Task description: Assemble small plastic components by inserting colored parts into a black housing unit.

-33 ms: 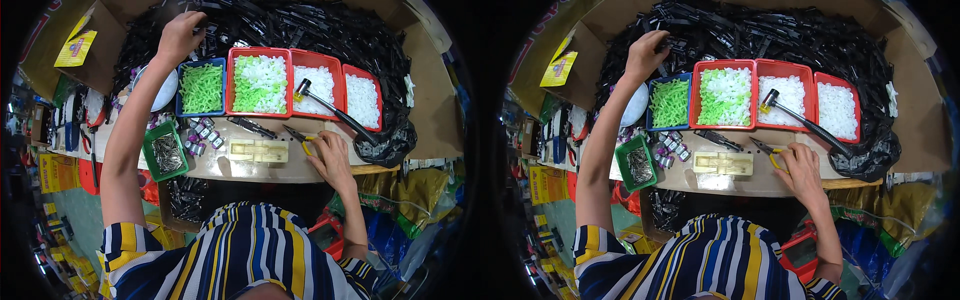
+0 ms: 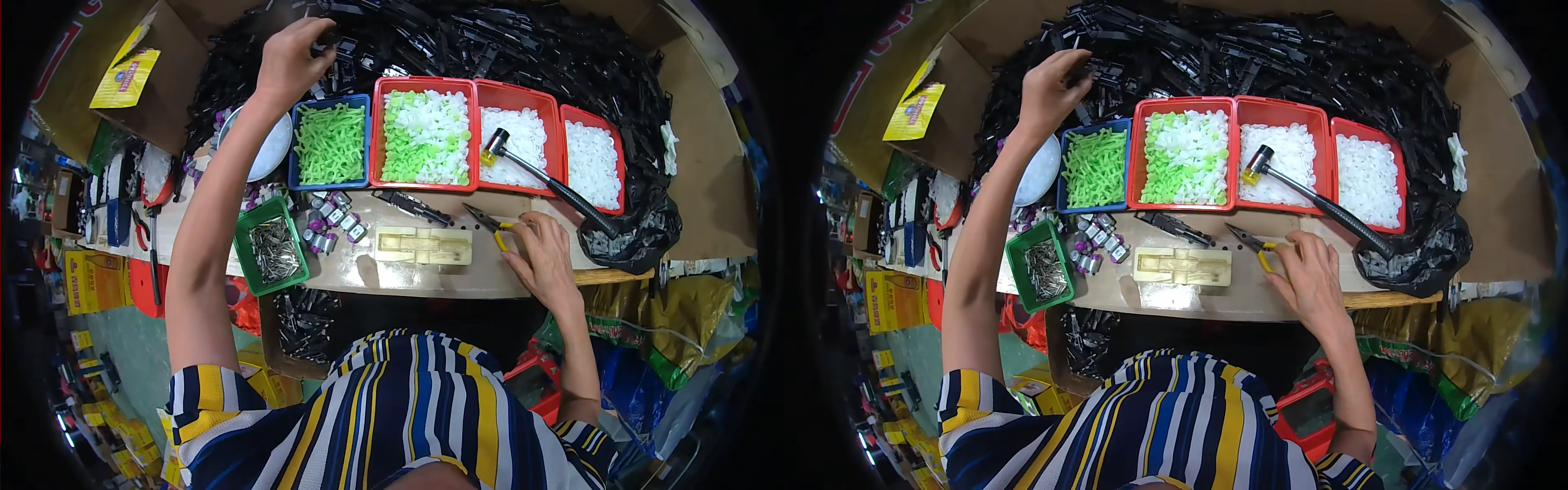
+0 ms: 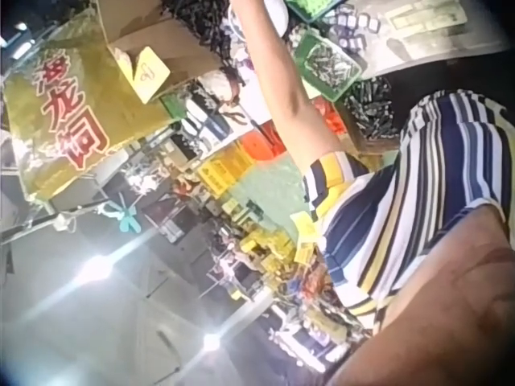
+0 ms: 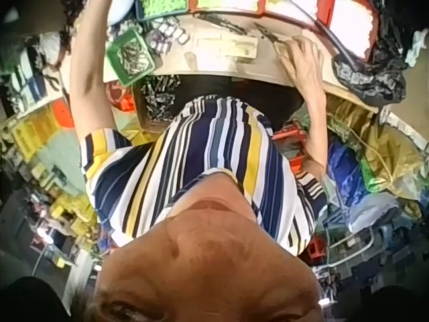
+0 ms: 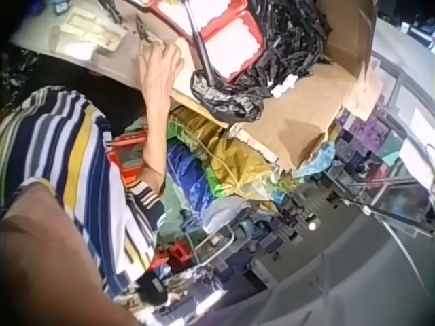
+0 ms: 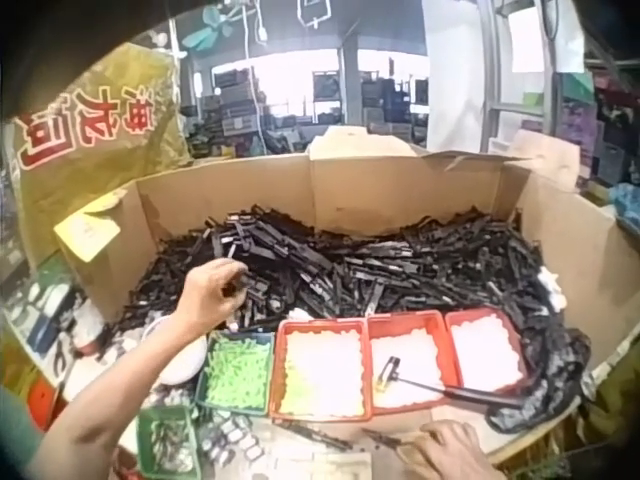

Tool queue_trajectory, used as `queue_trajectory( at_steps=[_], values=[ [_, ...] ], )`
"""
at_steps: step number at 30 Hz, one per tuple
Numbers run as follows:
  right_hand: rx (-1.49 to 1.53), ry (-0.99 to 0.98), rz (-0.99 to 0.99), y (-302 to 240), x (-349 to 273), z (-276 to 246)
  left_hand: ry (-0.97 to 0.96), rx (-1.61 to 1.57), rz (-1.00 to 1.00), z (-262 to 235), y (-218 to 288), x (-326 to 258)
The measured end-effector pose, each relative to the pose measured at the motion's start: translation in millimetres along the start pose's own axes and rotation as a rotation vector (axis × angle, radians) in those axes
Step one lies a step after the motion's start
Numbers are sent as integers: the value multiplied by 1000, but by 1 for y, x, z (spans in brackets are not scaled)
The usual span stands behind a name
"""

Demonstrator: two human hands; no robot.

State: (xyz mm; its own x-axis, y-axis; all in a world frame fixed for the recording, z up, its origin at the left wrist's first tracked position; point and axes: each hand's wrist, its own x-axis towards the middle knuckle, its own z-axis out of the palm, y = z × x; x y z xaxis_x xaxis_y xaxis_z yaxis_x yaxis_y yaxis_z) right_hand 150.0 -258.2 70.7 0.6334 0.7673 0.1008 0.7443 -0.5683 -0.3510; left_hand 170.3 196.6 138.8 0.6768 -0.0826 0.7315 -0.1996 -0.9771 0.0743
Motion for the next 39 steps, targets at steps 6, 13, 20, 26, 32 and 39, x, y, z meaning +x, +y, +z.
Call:
queue_trajectory(
  at_steps=[6,13,20,26,32,39],
  values=[
    [102,308,-161,-36,25,-10,-63,-874,-588,-39,102,-27],
    [226,386,-390,-79,41,4,-191,-1422,-941,-37,204,-111],
    [233,345,-404,-70,28,31,-99,-1664,-1264,-27,233,-158],
    [51,183,-355,-62,30,44,22,-494,-695,-38,225,-172],
    [-66,136,-393,-69,36,45,-178,-305,-238,-20,233,-193],
    [-184,84,-458,-66,37,42,-181,-243,-177,-17,232,-198]
  ],
)
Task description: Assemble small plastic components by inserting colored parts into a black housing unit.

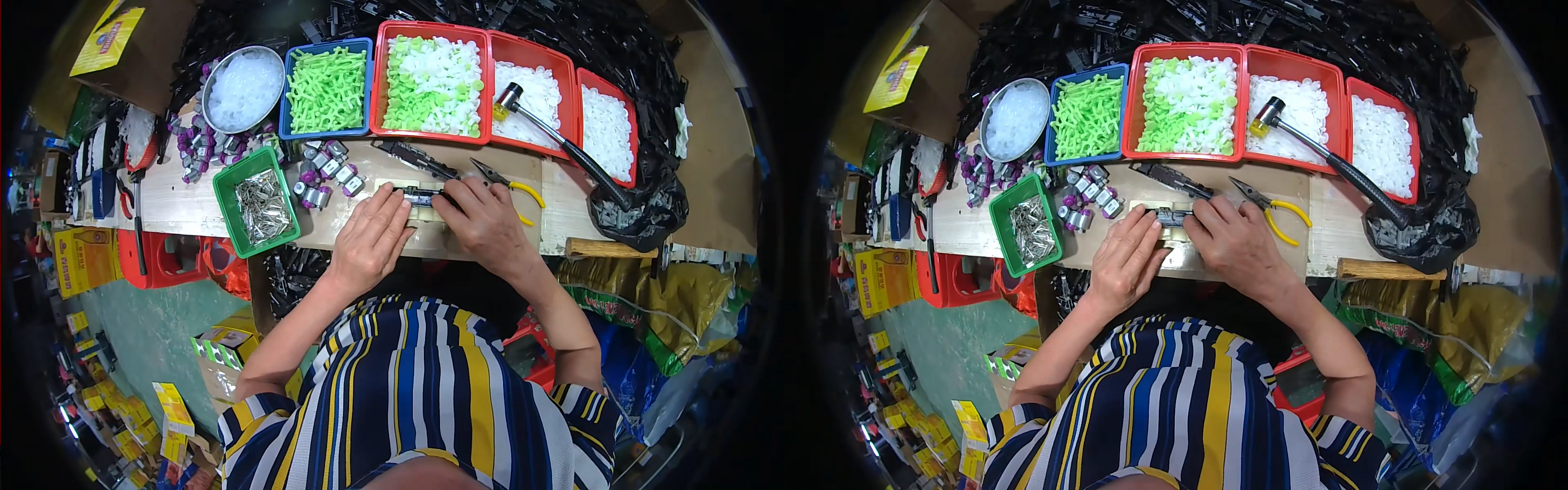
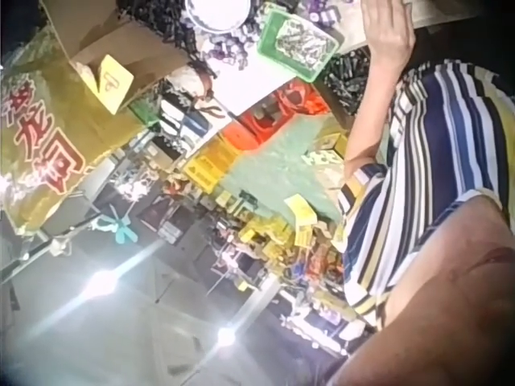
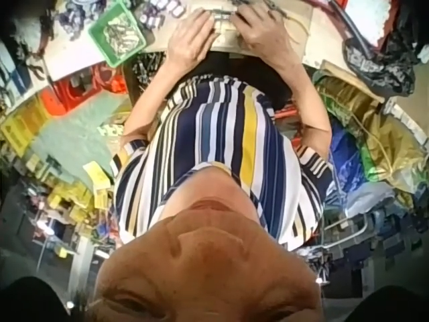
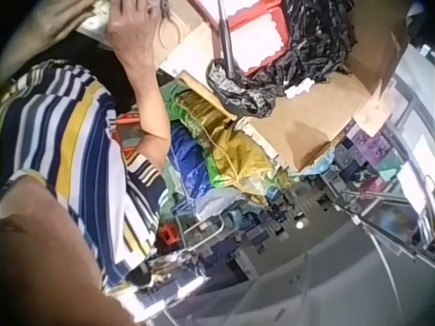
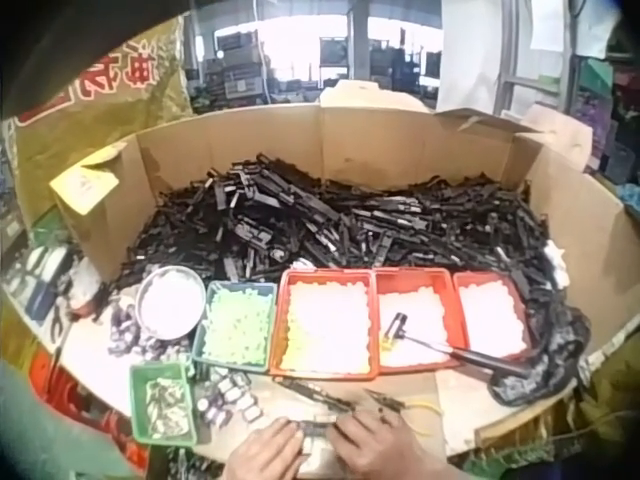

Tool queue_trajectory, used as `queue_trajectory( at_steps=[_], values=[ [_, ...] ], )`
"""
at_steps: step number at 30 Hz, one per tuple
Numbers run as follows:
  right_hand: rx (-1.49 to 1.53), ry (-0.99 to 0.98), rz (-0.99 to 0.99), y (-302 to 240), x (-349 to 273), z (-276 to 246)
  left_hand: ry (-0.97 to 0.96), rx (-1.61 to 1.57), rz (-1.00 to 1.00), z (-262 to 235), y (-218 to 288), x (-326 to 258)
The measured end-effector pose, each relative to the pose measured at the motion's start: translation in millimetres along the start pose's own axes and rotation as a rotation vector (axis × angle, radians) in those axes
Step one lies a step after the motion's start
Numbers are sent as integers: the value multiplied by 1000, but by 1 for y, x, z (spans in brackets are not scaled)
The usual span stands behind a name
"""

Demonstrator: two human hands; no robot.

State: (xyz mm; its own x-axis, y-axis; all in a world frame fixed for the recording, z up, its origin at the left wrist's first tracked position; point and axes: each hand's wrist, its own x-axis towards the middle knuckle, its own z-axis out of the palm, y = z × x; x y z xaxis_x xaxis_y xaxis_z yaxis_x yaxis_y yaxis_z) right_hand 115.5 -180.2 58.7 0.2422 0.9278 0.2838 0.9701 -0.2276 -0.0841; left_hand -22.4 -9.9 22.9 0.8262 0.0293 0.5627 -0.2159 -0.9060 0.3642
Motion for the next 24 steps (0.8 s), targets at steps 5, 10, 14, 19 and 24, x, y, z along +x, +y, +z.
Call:
queue_trajectory(
  at_steps=[5,10,14,19,24],
  values=[
    [15,-14,-35,-1,2,0,-23,19,19,0,-4,-5],
    [193,11,-22,4,4,-1,0,-26,-12,3,-5,-6],
    [368,48,93,5,16,-7,-18,-84,-38,0,-5,-8],
    [401,118,35,-6,59,2,98,-105,-36,-2,0,-22],
    [344,13,-209,-23,98,43,132,-32,-37,-9,7,-39]
  ],
)
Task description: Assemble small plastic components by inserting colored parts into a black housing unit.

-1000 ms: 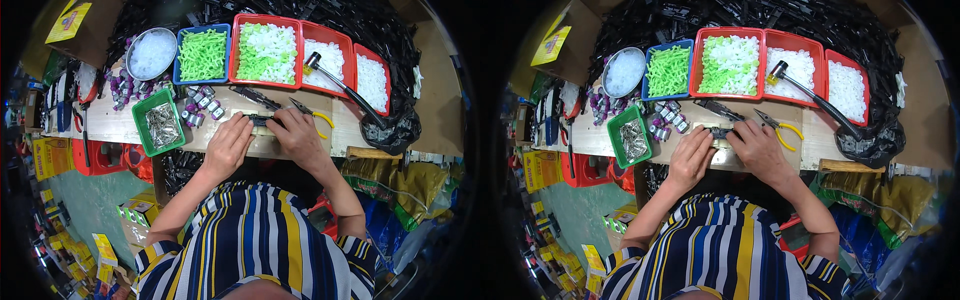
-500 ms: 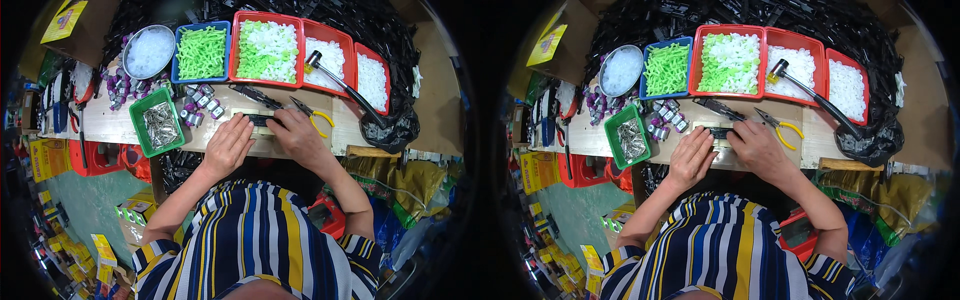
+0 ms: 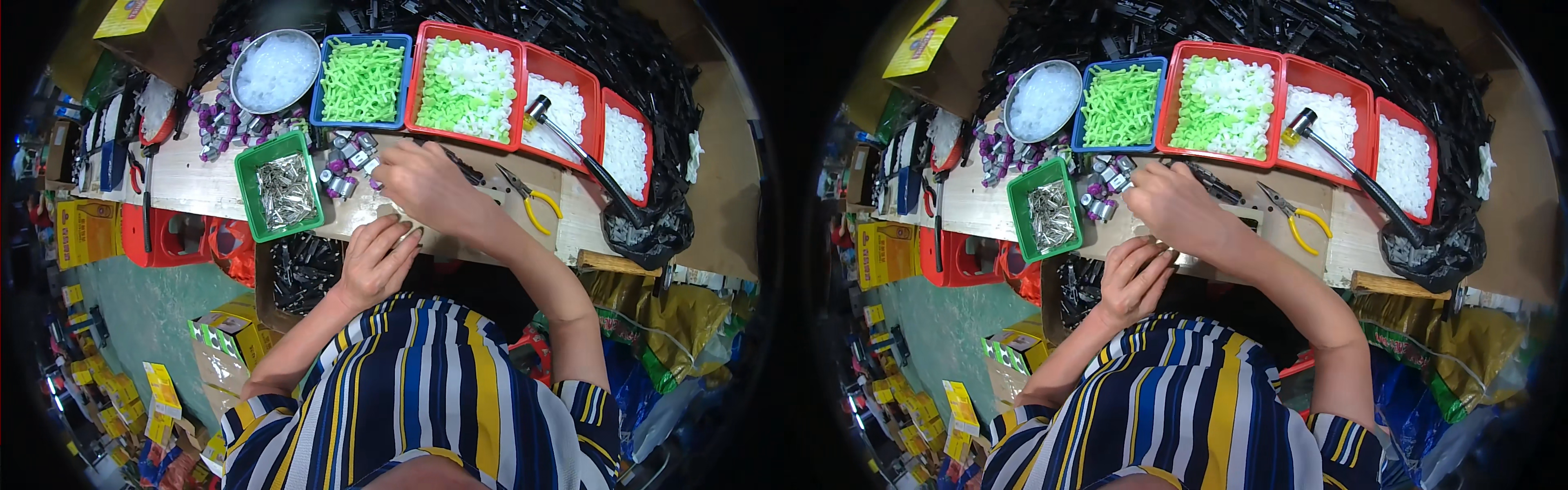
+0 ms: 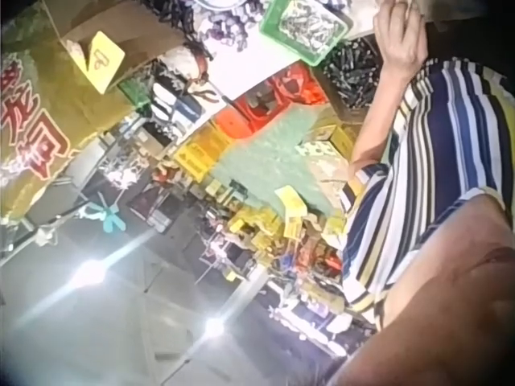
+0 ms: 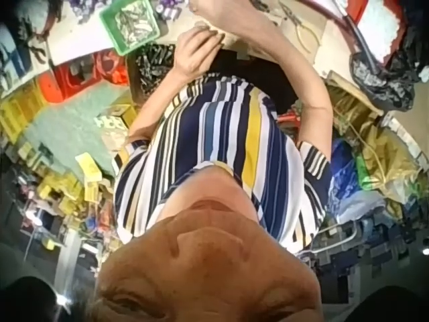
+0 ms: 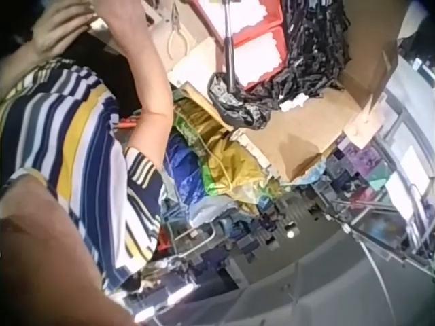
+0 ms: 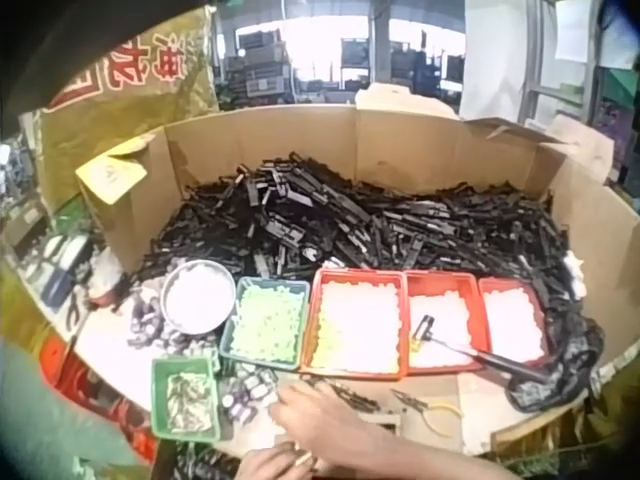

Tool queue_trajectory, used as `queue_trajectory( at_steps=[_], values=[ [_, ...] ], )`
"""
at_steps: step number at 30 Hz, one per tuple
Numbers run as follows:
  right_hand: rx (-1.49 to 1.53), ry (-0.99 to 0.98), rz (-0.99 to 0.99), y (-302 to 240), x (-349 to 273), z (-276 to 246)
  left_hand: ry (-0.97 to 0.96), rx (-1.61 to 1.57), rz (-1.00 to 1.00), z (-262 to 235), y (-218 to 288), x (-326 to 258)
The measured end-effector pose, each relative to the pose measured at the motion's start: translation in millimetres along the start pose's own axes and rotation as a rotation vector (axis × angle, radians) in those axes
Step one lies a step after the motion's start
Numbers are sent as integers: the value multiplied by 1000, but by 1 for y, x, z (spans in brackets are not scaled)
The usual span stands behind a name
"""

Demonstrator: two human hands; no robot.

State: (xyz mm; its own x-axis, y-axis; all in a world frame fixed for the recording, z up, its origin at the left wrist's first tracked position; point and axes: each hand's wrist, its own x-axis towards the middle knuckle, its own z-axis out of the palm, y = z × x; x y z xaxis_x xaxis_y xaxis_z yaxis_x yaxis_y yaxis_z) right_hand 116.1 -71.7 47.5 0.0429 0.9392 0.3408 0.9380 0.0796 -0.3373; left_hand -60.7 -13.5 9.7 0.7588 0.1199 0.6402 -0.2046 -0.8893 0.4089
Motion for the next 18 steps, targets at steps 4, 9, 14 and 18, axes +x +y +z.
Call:
queue_trajectory(
  at_steps=[4,9,14,18],
  values=[
    [1,173,-94,0,8,11,16,33,-79,-6,-3,-1],
    [-39,120,-102,-2,13,8,80,-19,-191,-8,-3,2],
    [-98,89,-100,-4,8,9,144,-69,-242,-10,-4,13],
    [-93,-13,26,-2,16,-2,212,-172,-338,-15,-4,16]
  ],
)
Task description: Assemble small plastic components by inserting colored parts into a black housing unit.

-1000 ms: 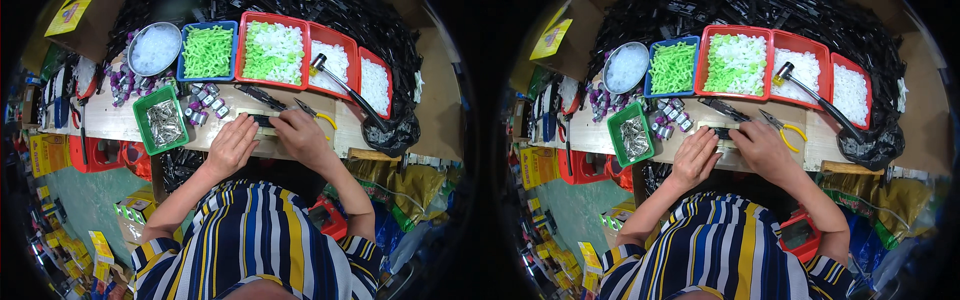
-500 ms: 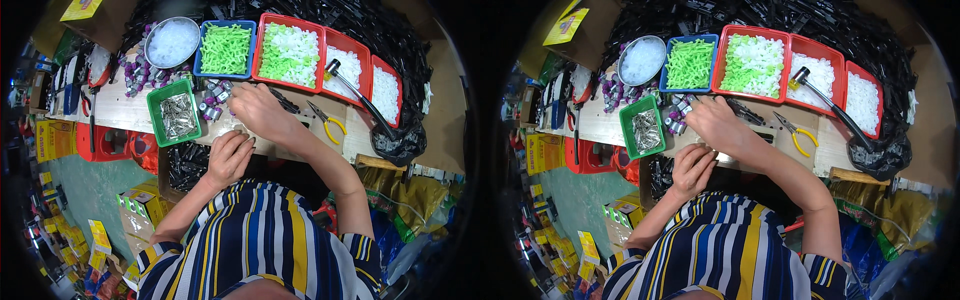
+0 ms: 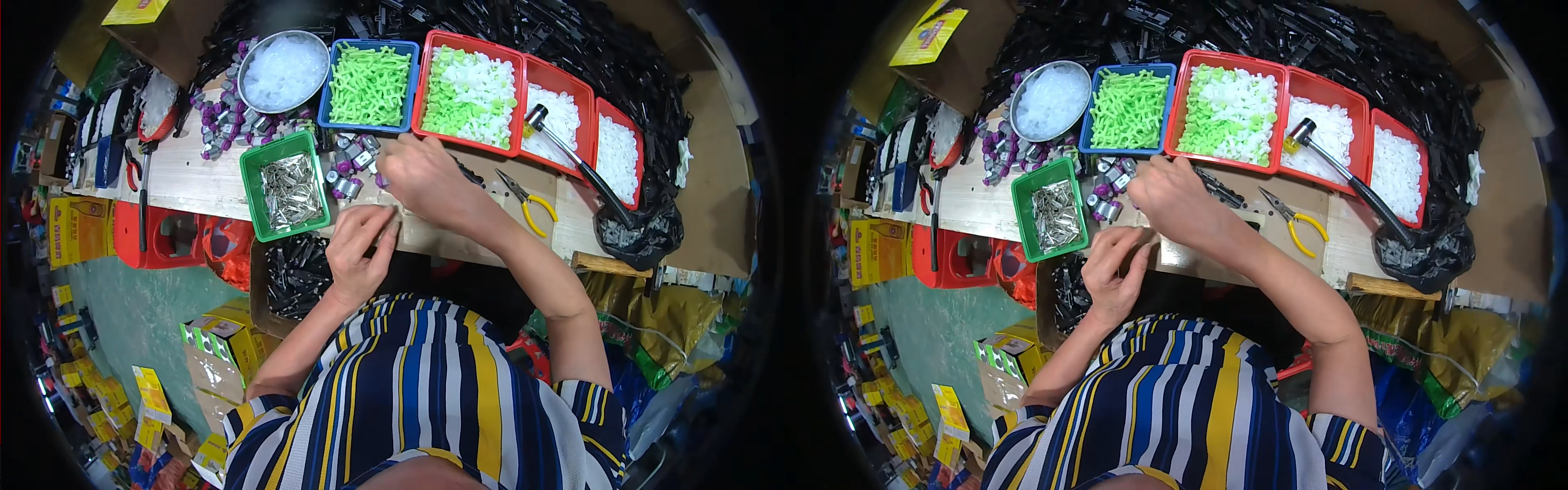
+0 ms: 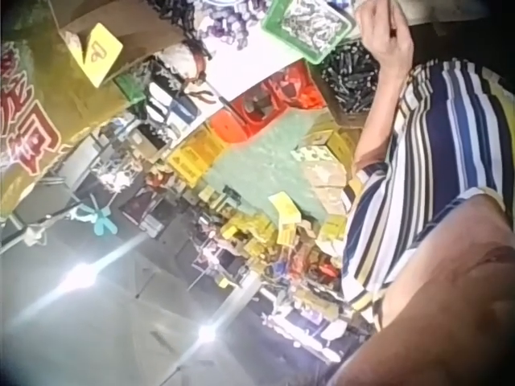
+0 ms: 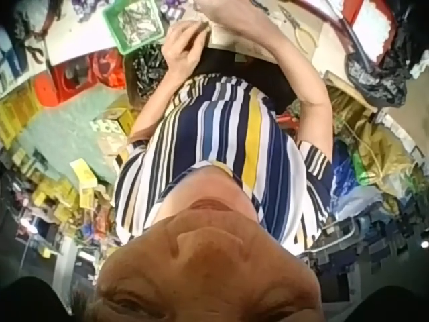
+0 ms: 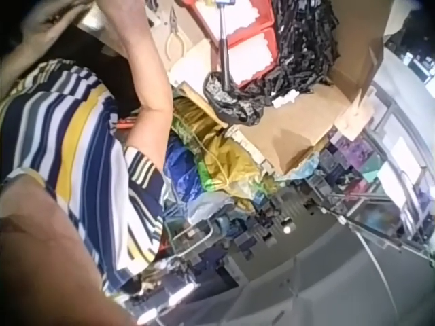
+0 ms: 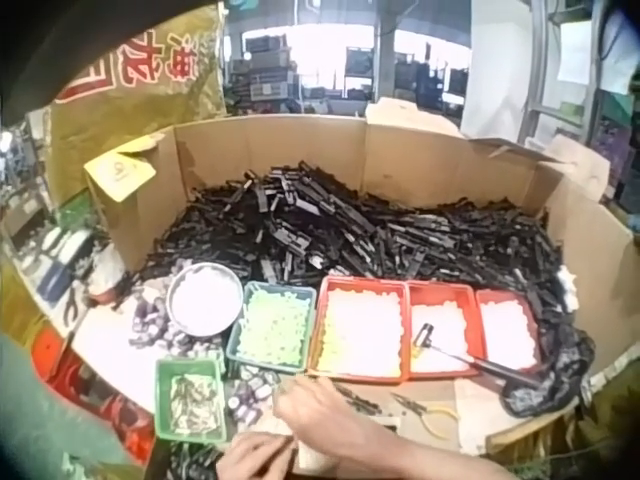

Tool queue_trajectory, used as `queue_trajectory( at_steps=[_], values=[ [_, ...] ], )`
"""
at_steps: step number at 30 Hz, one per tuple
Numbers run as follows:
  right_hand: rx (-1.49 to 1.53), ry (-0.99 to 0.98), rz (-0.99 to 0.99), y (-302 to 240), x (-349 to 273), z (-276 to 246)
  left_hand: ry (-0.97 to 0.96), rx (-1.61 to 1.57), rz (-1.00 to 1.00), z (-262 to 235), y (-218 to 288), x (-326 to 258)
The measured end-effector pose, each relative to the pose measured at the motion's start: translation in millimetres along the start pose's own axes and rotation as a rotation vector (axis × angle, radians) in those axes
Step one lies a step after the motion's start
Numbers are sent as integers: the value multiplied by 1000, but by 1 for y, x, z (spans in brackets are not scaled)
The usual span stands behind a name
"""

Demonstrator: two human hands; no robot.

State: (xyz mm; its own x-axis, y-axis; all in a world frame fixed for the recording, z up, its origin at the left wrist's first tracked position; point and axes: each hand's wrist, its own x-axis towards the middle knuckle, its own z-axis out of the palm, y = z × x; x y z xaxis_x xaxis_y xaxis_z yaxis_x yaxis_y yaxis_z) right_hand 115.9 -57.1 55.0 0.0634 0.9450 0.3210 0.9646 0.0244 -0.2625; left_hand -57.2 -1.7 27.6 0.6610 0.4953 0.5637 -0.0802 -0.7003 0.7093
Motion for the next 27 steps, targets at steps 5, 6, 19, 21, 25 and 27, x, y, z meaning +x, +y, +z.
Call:
queue_trajectory(
  at_steps=[5,6,19,21,25,27],
  values=[
    [262,29,140,-14,1,-41,133,-574,-568,2,13,4],
    [204,30,133,-21,-5,-45,106,-741,-665,2,13,9],
    [556,2,230,-11,-55,-70,-214,-829,-629,8,10,26],
    [559,21,235,-10,-59,-69,-250,-823,-624,10,13,26],
    [402,84,269,-1,-67,-61,-215,-532,-463,9,15,28],
    [334,108,273,1,-70,-55,-183,-306,-322,5,12,26]
  ],
)
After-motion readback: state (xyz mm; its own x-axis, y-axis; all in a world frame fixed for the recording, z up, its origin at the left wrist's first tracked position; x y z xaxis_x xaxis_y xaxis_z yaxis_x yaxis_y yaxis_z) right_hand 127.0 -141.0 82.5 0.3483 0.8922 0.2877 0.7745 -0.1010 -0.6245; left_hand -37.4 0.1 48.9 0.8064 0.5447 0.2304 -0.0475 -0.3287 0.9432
